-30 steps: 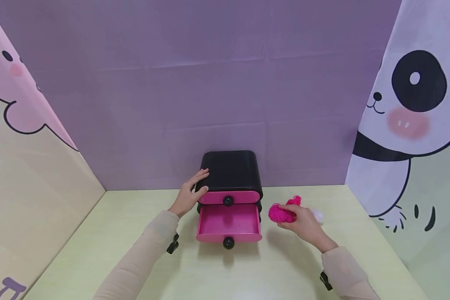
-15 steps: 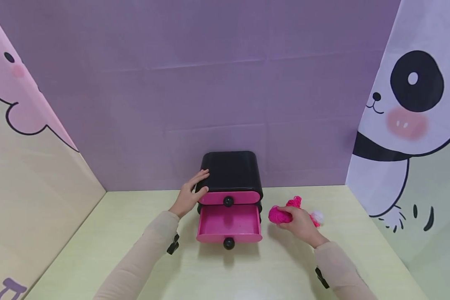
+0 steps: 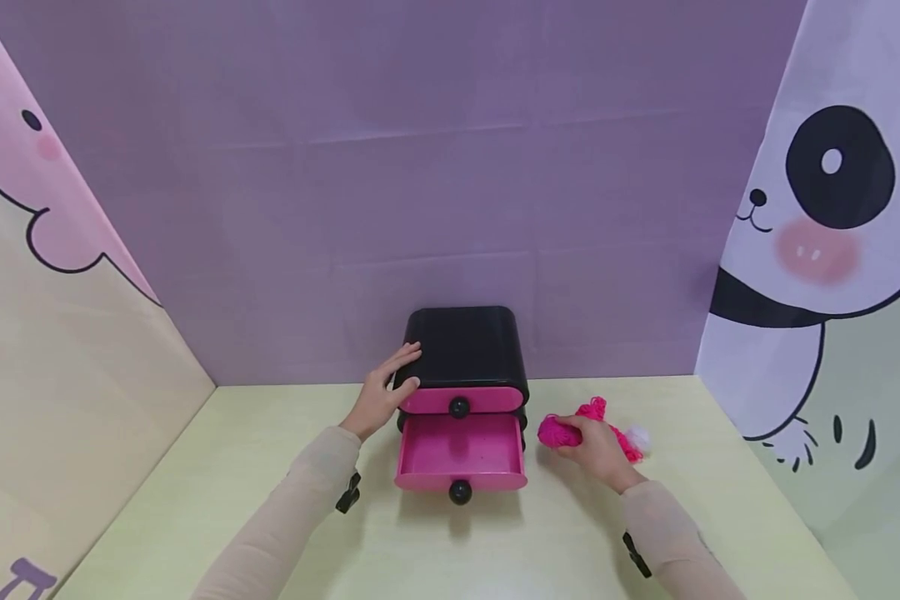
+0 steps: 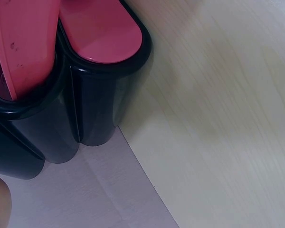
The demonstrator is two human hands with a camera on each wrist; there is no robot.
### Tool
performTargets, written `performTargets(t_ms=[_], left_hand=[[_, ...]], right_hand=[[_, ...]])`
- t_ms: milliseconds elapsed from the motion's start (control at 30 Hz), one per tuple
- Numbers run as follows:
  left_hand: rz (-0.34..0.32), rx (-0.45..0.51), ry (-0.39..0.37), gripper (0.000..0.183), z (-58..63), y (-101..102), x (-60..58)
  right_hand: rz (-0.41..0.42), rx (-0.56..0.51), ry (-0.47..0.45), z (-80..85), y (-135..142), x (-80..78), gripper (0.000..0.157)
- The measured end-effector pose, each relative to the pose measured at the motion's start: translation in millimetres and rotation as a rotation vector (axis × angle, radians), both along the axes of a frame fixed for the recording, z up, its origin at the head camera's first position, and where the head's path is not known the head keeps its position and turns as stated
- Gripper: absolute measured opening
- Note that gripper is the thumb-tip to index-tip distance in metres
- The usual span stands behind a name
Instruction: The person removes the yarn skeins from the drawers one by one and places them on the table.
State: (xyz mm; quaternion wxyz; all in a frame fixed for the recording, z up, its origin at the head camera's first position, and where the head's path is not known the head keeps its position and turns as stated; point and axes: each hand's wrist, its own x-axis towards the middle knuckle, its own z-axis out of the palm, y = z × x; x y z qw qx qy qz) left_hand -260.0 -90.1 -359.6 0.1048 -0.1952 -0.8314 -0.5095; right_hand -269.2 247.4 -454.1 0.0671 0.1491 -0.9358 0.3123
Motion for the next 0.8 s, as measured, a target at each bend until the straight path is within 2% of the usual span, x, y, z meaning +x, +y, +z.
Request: performTargets(t_ms=[100, 300, 367, 533, 633, 767, 800], left_hand=[[0.004, -0.002, 0.001, 0.047, -0.9, -1, -3.0], [0.013, 0.006, 0.008, 0.047, -25.3, -7, -27.6], [0.013, 0.015, 0.016, 0.047, -31.2, -8, -32.6], [0.012, 0.02, 0.039, 0.046, -33.8, -6, -33.2], [0.001, 0.009, 0.016, 0.047, -20.2, -4, -21.6], [-0.015, 0.008, -0.004, 0.048, -17.1, -4, -21.0], [-0.012, 0.01, 0.001, 0.048, -21.2, -5, -24.5]], right_hand=[[0.0, 0.03, 0.002, -4.1, 2, -3.6, 0.046], [0.002, 0.059, -0.028, -11.8, 5, -9.5, 0.047], [0.001, 0.055, -0.046, -13.3, 6, -10.1, 0.048], [-0.01, 0.05, -0.069, -17.2, 9, -11.3, 0.049], [-0.01, 0.044, -0.061, -18.6, 10, -13.7, 0.049], [-0.006, 0.041, -0.03, -19.6, 10, -17.2, 0.048], [-0.01, 0.041, -0.028, -19.8, 10, -17.8, 0.048]])
